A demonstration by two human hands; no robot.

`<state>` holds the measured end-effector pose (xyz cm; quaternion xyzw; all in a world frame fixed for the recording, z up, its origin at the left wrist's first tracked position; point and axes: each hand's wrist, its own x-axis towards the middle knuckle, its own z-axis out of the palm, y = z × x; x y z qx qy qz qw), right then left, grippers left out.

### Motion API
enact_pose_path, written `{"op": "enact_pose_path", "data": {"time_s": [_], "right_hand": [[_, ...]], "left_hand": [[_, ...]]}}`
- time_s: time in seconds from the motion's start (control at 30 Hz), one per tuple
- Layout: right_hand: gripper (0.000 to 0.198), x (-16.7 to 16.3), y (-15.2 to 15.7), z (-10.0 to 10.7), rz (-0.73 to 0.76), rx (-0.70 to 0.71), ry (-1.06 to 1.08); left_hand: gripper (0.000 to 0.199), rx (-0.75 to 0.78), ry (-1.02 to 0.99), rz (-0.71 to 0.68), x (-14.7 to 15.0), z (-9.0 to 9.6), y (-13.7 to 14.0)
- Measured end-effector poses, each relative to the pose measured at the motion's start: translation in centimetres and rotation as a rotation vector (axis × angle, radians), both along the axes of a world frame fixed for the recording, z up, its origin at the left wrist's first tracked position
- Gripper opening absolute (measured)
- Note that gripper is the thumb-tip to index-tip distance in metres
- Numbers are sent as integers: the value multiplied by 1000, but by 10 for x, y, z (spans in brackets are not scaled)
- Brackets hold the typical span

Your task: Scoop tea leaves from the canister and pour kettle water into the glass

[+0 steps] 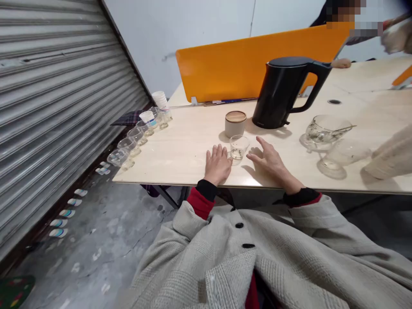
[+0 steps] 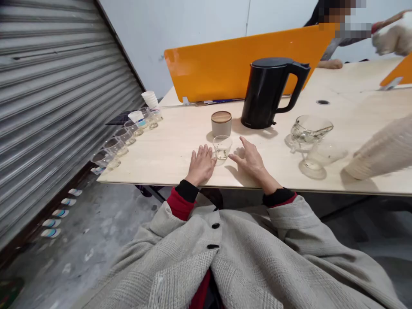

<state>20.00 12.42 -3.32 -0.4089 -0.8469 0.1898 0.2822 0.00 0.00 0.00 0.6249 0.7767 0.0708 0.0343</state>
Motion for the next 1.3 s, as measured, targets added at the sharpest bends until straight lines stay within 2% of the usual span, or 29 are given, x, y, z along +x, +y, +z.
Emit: {"op": "enact_pose_path", "data": {"time_s": [0.17, 0.3, 0.47, 0.57, 0.63, 0.73, 0.87, 0.97, 1.1, 1.3], "right_hand": [[112, -24, -6, 10, 76, -85, 238], [107, -43, -12, 17, 84, -142, 302], [90, -52, -19, 26, 64, -121, 318], [88, -60, -24, 40, 72, -74, 330], [88, -75, -24, 53, 121, -50, 324], [94, -114, -17, 73, 220, -65, 299], [98, -190, -1, 84, 355, -158, 237], [94, -252, 10, 78, 427, -197, 197], [86, -323, 22, 60, 381, -135, 119], [93, -390, 36, 39, 381, -239, 144]], "left_hand": [[64, 118, -54, 15, 3, 3, -10], [58, 261, -98, 52, -12, 2, -31], [51, 430, -94, 272, -69, 1, -69], [50, 533, -70, 422, -107, -3, -88], [50, 540, -62, 520, -123, -7, -95], [51, 457, -50, 598, -128, -12, -99], [52, 378, -25, 564, -120, -13, -99], [52, 370, -44, 573, -117, -12, -99], [52, 382, -90, 565, -117, -12, -100], [50, 397, -146, 560, -116, -11, -99]]}}
